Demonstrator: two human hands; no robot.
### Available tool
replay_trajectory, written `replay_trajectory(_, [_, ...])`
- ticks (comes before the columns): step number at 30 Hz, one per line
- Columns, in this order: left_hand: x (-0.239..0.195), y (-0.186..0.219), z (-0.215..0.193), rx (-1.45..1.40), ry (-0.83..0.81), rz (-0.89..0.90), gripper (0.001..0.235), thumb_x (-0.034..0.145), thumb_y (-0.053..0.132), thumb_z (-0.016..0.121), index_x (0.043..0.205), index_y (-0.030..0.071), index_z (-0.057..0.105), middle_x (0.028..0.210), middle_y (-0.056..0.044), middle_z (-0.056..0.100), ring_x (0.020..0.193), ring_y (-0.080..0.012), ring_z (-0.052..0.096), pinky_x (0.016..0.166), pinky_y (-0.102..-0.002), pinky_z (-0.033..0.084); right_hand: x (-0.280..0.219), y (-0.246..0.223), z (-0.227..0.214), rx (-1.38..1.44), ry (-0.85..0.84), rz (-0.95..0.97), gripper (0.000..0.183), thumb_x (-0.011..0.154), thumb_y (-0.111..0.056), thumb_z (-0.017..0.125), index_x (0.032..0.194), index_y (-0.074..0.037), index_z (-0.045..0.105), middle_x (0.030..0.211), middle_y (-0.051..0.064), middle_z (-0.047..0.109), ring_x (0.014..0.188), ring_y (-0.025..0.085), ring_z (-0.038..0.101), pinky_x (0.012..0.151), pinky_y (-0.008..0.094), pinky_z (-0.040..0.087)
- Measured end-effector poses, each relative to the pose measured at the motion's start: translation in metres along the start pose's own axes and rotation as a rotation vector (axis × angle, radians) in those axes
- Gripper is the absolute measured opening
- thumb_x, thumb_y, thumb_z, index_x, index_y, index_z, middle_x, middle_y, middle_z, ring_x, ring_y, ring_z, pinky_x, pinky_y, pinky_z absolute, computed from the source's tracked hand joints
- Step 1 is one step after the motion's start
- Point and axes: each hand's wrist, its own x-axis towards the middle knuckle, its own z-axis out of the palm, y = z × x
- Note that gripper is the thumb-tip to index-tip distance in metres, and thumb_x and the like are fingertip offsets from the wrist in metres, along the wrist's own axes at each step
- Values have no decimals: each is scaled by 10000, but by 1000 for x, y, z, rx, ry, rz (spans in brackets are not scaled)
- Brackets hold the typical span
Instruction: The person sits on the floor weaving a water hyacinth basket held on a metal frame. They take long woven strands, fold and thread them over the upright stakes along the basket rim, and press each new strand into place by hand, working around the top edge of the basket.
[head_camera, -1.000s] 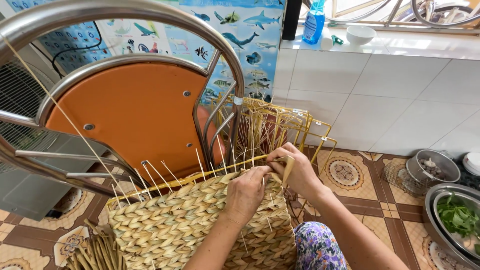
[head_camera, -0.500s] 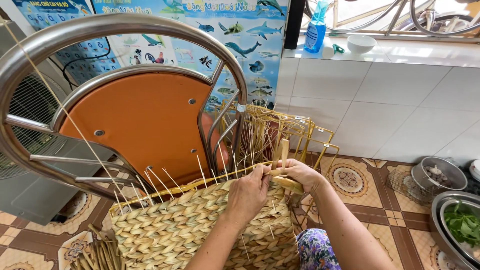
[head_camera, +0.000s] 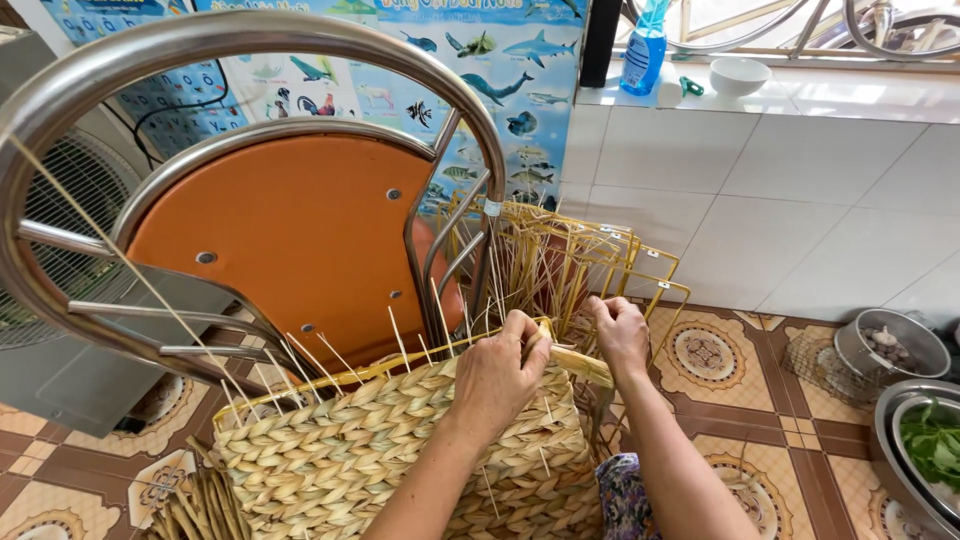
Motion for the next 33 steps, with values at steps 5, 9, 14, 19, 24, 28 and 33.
replay_trajectory(5, [3, 0, 1, 1, 39, -7, 213, 988, 298, 601, 933, 94, 575, 682, -80, 722, 627, -265, 728, 609, -417, 557, -12, -3, 7, 626, -728, 365, 634, 944, -655, 545, 1170, -99, 750, 981, 75, 758, 842, 201, 683, 691, 375, 541])
replay_trajectory(9, [5, 2, 2, 38, 37, -27, 219, 986, 308, 602, 944, 93, 590, 683, -86, 726, 635, -263, 732, 616, -418, 559, -31, -35, -5, 1147, -888, 405, 538, 909, -522, 646, 1166, -52, 689, 955, 106, 754, 807, 212, 703, 695, 362, 593])
replay_trajectory(14, [-1, 6, -2, -35, 108, -72, 188, 995, 278, 608, 1026, 93, 601, 748, -71, 750, 629, -233, 734, 569, -398, 566, -1, -12, 21, 1335, -699, 262, 277, 941, -272, 700, 1093, -41, 688, 917, 63, 737, 783, 167, 703, 706, 344, 605])
replay_trajectory(19, [-17, -11, 17, -47, 346, 46, 217, 976, 185, 635, 1149, 60, 595, 880, -73, 755, 617, -192, 716, 547, -342, 578, 8, -2, 8, 1282, -491, 213, 201, 922, -219, 753, 1003, -36, 734, 846, 44, 713, 700, 120, 642, 643, 278, 563])
replay_trajectory(24, [-21, -28, 27, 1, 400, 116, 208, 983, 193, 666, 1171, 106, 654, 950, -43, 728, 626, -153, 683, 554, -302, 576, -19, -27, -39, 1256, -324, 210, 150, 892, -146, 781, 956, -17, 737, 810, 60, 718, 649, 113, 611, 597, 249, 534])
replay_trajectory(28, [-15, -7, 17, 83, 297, 92, 295, 936, 287, 727, 1195, 148, 702, 917, -19, 687, 658, -150, 671, 568, -324, 563, -56, -53, -91, 999, -128, -87, 122, 915, -96, 767, 1002, -10, 773, 811, 81, 725, 661, 101, 598, 585, 230, 481])
replay_trajectory(33, [-4, 15, 24, 148, 276, -1, 443, 826, 363, 762, 1217, 158, 730, 845, -35, 630, 646, -174, 654, 525, -349, 548, -114, -111, -140, 526, -102, -524, 123, 893, -98, 773, 1004, -50, 797, 839, 67, 742, 710, 106, 635, 610, 250, 504])
